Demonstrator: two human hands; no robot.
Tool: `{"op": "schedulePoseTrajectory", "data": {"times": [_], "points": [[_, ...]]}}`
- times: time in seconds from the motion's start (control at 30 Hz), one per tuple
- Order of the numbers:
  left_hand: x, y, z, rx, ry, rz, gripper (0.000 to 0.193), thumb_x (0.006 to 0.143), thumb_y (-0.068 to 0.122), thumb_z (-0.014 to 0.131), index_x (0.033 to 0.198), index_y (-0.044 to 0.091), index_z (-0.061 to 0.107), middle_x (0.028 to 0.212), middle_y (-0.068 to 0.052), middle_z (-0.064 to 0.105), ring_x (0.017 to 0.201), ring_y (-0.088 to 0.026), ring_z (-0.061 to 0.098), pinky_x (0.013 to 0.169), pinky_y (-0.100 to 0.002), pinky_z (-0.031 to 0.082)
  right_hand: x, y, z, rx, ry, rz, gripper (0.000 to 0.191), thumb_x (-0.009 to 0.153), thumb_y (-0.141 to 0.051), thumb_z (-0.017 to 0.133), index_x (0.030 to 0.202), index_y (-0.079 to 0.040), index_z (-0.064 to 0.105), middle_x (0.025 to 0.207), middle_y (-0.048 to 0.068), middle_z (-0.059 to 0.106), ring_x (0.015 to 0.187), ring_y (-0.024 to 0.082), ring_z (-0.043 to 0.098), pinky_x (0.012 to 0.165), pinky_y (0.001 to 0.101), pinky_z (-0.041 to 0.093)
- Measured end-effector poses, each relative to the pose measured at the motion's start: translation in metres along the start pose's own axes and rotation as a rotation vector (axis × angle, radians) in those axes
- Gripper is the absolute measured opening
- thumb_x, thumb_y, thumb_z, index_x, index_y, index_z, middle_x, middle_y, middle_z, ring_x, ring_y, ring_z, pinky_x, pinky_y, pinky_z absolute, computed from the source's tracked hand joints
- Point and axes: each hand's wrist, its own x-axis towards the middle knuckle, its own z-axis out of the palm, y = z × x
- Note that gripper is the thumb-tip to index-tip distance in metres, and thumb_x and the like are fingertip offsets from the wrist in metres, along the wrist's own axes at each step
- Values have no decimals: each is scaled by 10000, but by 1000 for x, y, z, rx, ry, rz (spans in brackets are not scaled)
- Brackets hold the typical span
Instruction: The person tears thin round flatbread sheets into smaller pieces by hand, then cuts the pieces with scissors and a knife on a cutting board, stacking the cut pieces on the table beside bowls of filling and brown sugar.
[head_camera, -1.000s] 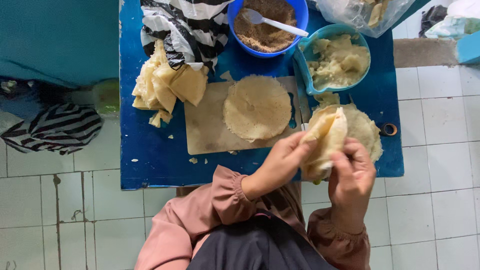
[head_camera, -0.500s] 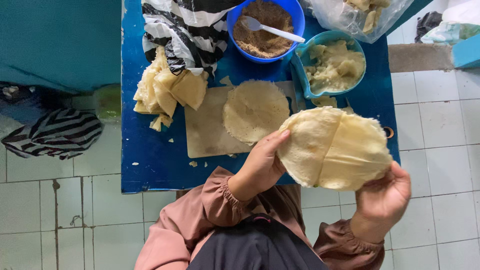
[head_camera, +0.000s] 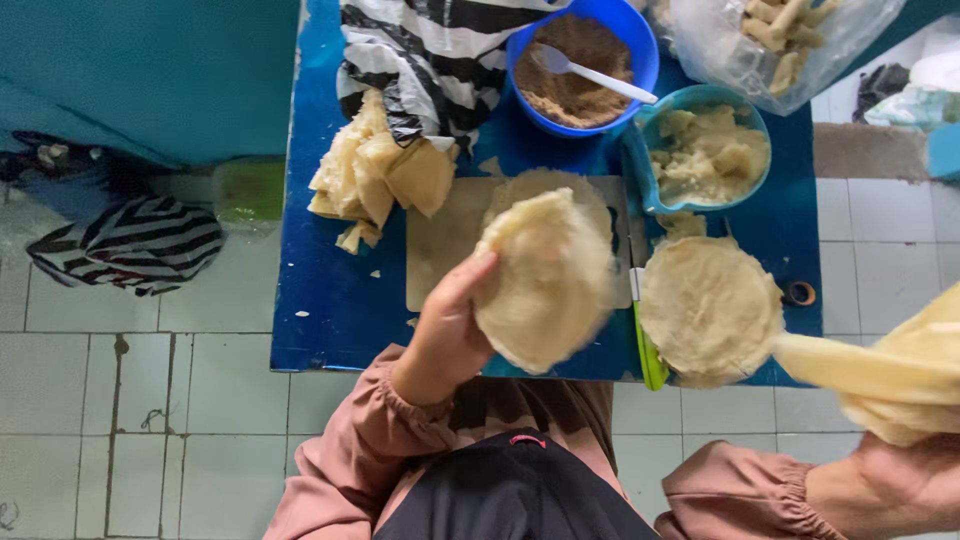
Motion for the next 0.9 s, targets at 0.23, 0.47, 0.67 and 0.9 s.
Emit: {"op": "schedulePoseTrajectory", "data": {"times": [0.23,0.47,0.67,0.9], "points": [[-22,14,-22,187,55,125,497,1040,247,569,1467,1,502,1339,-145,636,1187,-256,650,1010,-413,531,-26,11,69,-799,-608,-361,212,999,-81,704,1143,56,631,1193,210,705,1191,308,679,1049,401,526],[-28,-23,-22,399,-62,107,524,1069,259,510,1539,27,476,1453,-51,562,1297,-176,548,1037,-307,485,-108,14,150,-341,-694,-9,215,996,-48,695,1181,23,612,1129,69,643,995,122,645,883,227,548],[-43,-19,-17,1077,1,443,344,1067,117,595,1393,22,651,1250,-93,619,1164,-164,623,997,-284,512,-122,28,166,-178,-785,331,142,981,1,664,1111,19,611,1086,63,624,990,111,648,876,228,532],[-41,-21,-32,937,99,381,195,1007,77,687,1174,-21,713,1065,-44,737,998,-94,683,893,-233,564,-132,33,160,-116,-778,396,120,969,25,672,1075,25,617,1112,63,616,991,106,620,859,220,508]]}}
